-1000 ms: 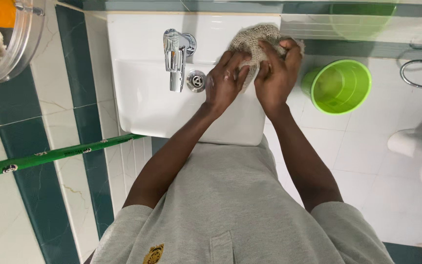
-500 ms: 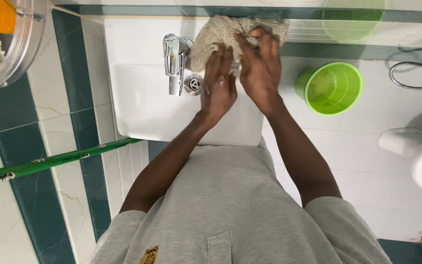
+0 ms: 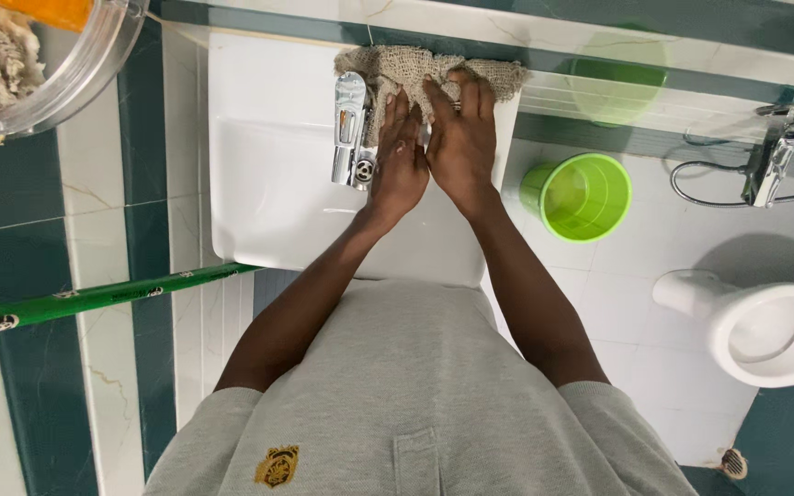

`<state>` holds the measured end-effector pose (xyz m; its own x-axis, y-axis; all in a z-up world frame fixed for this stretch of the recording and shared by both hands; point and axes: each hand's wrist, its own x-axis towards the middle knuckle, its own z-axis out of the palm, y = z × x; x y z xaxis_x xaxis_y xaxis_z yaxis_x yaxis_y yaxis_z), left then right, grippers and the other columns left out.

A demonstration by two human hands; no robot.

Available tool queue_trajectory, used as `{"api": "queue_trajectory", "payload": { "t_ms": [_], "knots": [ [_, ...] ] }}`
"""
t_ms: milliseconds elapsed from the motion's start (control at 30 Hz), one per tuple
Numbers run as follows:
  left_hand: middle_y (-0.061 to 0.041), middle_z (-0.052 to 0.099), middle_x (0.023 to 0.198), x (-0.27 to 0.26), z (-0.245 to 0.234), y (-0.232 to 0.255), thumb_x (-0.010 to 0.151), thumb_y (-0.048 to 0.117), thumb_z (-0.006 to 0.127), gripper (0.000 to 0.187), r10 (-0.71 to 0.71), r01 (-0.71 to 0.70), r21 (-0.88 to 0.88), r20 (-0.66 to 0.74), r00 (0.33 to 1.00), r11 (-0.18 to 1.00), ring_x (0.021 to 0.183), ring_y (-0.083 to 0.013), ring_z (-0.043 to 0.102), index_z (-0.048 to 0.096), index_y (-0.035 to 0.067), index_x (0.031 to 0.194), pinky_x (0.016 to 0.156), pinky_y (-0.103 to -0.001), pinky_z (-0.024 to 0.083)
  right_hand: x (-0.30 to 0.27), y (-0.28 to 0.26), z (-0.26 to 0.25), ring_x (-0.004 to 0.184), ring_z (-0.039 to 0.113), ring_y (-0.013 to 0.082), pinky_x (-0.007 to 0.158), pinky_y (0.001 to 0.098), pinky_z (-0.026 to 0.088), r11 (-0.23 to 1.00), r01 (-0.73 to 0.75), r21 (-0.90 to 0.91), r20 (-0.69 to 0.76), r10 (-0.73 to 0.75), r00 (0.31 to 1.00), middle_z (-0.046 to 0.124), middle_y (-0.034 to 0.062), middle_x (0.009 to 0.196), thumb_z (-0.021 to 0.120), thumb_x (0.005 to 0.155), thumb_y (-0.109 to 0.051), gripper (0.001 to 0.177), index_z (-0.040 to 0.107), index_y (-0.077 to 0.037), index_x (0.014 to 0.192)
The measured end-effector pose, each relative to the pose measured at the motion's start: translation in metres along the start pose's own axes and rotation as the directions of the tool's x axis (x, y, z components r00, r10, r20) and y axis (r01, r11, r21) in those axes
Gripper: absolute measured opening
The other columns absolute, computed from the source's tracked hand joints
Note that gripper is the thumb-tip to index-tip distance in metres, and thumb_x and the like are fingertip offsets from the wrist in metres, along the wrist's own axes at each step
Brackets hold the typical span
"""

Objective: The person washes a cloth in a bathroom sink and then wipes the faucet with it.

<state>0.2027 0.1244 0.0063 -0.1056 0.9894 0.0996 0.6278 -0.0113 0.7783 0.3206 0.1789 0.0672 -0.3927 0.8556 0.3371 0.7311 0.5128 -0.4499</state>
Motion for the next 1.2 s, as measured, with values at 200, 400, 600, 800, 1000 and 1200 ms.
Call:
{"api": "queue_trajectory", "payload": {
  "t_ms": [200,400,600,800,1000,1200],
  "knots": [
    [-0.028,0.022,0.166,-0.005,-0.015,0.018,0.103,0.01,0.055,0.051,0.145,-0.168,0.059,0.288,0.947,0.984,0.157,-0.0437,0.009,0.044,-0.005,0.15,0.126,-0.057,0.013,-0.028,0.01,-0.041,0.136,0.041,0.043,0.115,0.0535,0.035,0.996,-0.077,-0.052,0.054,0.08,0.995,0.05,0.0176,0.147,0.07,0.085,-0.001,0.047,0.072,-0.011,0.131],
    [-0.022,0.025,0.168,-0.014,-0.015,0.02,0.108,0.017,0.053,0.045,0.208,-0.183,-0.102,0.372,0.905,0.978,0.16,-0.0375,0.01,0.048,0.002,0.15,0.129,-0.055,0.011,-0.049,0.004,-0.049,0.141,0.046,0.0421,0.114,0.049,0.048,0.973,-0.147,0.18,0.014,0.147,0.989,0.047,0.0196,0.147,0.071,0.089,0.004,0.041,0.069,-0.002,0.13],
    [-0.027,0.02,0.168,-0.03,-0.025,0.005,0.107,0.01,0.053,0.05,0.074,-0.058,-0.063,0.29,0.954,0.996,0.16,-0.0387,0.007,0.038,-0.003,0.153,0.128,-0.057,0.014,-0.026,-0.009,-0.021,0.113,0.07,0.024,0.085,0.0303,0.063,0.897,-0.201,0.393,0.124,0.165,0.978,0.055,0.0146,0.142,0.073,0.097,0.002,0.025,0.073,-0.001,0.122],
    [-0.029,0.016,0.168,-0.021,-0.029,0.005,0.104,0.007,0.055,0.055,0.03,-0.019,-0.057,0.2,0.979,0.998,0.159,-0.0405,0.007,0.036,-0.004,0.154,0.127,-0.058,0.016,-0.001,-0.013,-0.011,0.113,0.071,0.0219,0.08,0.0284,0.063,0.863,-0.224,0.453,0.147,0.176,0.973,0.057,0.0121,0.139,0.068,0.097,0.005,0.026,0.073,-0.003,0.121],
    [-0.023,0.033,0.163,-0.011,-0.029,0.007,0.103,0.011,0.062,0.042,0.174,-0.143,-0.124,0.289,0.942,0.982,0.158,-0.0384,0.018,0.051,0.002,0.142,0.127,-0.059,0.018,-0.031,-0.002,-0.04,0.121,0.068,0.024,0.085,0.0288,0.064,0.899,-0.28,0.336,0.079,0.27,0.96,0.057,0.0135,0.138,0.07,0.094,0.004,0.029,0.074,-0.004,0.122],
    [-0.024,0.048,0.149,-0.02,-0.027,0.015,0.1,0.007,0.064,0.035,0.072,-0.01,-0.241,0.251,0.965,0.971,0.147,-0.0395,0.04,0.053,0.001,0.132,0.119,-0.049,0.04,-0.044,-0.004,-0.034,0.12,0.065,0.0279,0.095,0.0355,0.058,0.91,-0.227,0.346,0.023,0.234,0.972,0.06,0.0122,0.125,0.079,0.09,0.003,0.027,0.076,-0.001,0.117]
  ]
}}
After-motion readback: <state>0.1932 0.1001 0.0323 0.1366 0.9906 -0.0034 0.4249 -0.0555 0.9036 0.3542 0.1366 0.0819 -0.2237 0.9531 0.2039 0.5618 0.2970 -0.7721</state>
